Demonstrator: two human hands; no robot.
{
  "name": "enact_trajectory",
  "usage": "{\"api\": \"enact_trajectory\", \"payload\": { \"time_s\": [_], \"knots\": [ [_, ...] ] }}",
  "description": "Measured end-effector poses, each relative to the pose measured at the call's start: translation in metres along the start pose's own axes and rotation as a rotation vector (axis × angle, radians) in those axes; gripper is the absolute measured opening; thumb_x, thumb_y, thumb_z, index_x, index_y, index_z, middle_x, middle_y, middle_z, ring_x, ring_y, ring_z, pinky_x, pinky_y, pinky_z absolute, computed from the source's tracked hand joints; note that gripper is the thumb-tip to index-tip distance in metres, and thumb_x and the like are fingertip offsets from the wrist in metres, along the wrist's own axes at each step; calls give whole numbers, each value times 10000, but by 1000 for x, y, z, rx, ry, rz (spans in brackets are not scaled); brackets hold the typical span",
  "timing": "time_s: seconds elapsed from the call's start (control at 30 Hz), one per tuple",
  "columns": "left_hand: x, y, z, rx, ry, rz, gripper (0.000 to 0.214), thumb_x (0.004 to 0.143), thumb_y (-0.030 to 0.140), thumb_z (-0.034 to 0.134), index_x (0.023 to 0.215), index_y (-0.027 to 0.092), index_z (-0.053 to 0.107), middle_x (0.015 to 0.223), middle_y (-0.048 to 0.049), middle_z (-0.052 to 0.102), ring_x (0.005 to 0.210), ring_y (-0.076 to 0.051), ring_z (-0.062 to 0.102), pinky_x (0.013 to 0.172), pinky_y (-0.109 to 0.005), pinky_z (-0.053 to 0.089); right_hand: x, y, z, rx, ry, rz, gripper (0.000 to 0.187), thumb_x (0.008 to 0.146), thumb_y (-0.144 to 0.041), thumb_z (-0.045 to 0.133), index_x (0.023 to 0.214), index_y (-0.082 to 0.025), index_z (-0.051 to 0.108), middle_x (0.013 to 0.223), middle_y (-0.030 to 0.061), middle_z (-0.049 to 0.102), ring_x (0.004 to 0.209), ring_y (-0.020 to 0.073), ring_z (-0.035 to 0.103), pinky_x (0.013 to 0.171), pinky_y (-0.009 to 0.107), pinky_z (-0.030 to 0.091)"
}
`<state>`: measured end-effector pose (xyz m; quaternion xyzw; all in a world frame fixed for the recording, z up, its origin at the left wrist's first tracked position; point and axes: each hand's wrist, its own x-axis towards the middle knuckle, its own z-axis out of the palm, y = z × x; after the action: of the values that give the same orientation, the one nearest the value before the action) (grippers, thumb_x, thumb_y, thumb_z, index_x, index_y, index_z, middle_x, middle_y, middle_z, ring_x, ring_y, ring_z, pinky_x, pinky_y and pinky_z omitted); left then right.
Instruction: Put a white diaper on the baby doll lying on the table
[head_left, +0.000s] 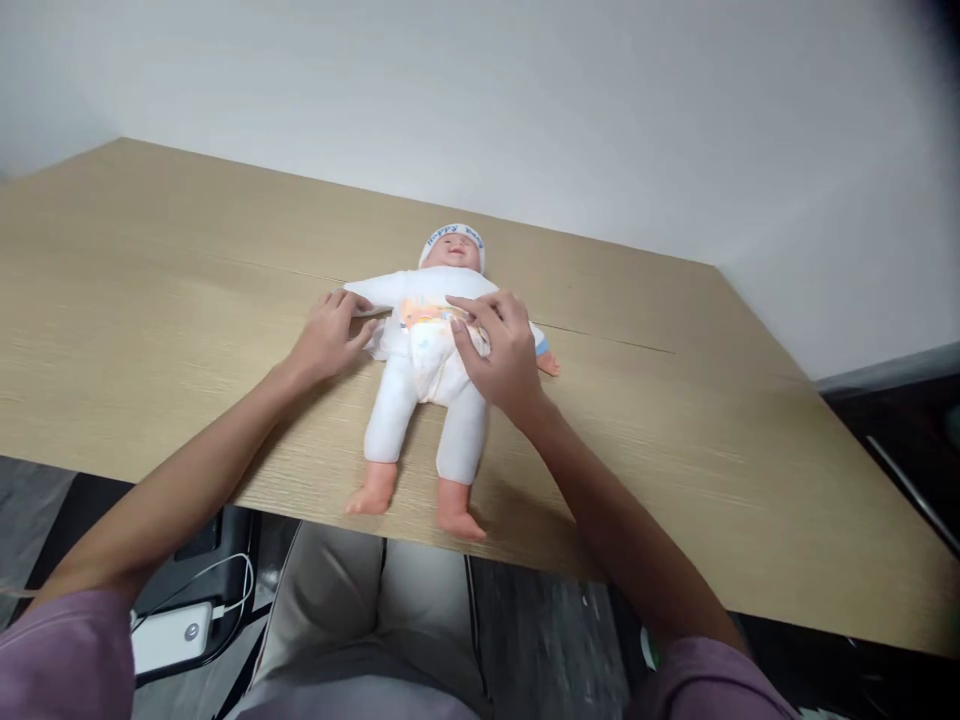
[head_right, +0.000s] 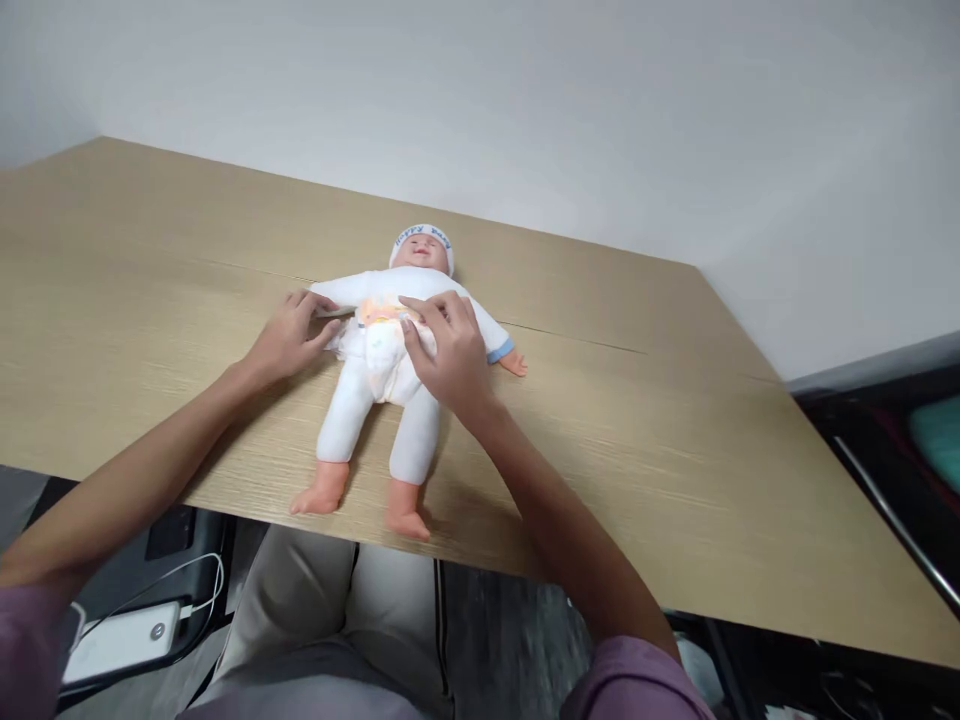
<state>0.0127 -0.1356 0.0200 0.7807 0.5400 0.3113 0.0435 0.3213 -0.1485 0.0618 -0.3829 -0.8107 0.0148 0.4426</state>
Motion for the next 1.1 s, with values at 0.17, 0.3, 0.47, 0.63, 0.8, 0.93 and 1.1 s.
{"api": "enact_trajectory", "payload": {
  "time_s": [0.17,0.3,0.47,0.63,0.8,0.93,1.1],
  "knots": [
    [-3,-4,-1,111,-147,-90,338,1001,546,699,1023,210,678,1130,-170,754,1158,-393,654,1105,-571,510,37,-16,21,13,-262,-36,363,1084,-341,664,1417,-219,746,1124,100,696,1084,315,655,1045,496,556],
    [0,-8,-4,5,-227,-156,296,927,491,740,856,221,642,974,-130,738,1011,-350,665,931,-463,530,41,-13,35,-27,-342,7,423,1037,-327,693,1442,-209,722,1112,105,714,1085,338,639,1052,513,531],
    [14,-4,-18,-370,-237,-334,380,965,507,654,718,226,587,697,-8,551,697,-198,502,719,-341,406,40,-6,39,-2,-358,32,556,1019,-367,711,1549,-207,664,1105,103,717,1087,351,641,1064,542,535],
    [32,33,-21,-635,-174,-348,397,996,455,678,699,213,574,691,9,538,691,-161,452,739,-324,409,41,-5,40,35,-382,110,734,1006,-394,731,1691,-198,553,1135,107,728,1106,356,664,1080,561,548],
    [53,65,-7,-741,-245,-232,383,1046,434,648,746,197,622,760,-20,597,725,-175,515,727,-335,415,42,-3,44,48,-378,127,750,1038,-392,688,1728,-157,512,1209,139,769,1159,372,686,1112,558,544],
    [58,60,13,-906,-198,-149,428,1114,580,575,901,212,622,840,-32,602,764,-189,535,741,-336,463,43,-1,46,42,-359,137,605,1124,-337,537,1689,-123,548,1300,187,785,1181,364,686,1111,532,538],
    [48,39,37,-890,-4,-179,475,1004,660,748,1143,245,564,872,19,541,744,-163,488,688,-292,406,45,-1,44,83,-343,179,533,1102,-238,502,1626,-200,591,1210,121,789,1104,306,695,1047,460,544]
  ]
}}
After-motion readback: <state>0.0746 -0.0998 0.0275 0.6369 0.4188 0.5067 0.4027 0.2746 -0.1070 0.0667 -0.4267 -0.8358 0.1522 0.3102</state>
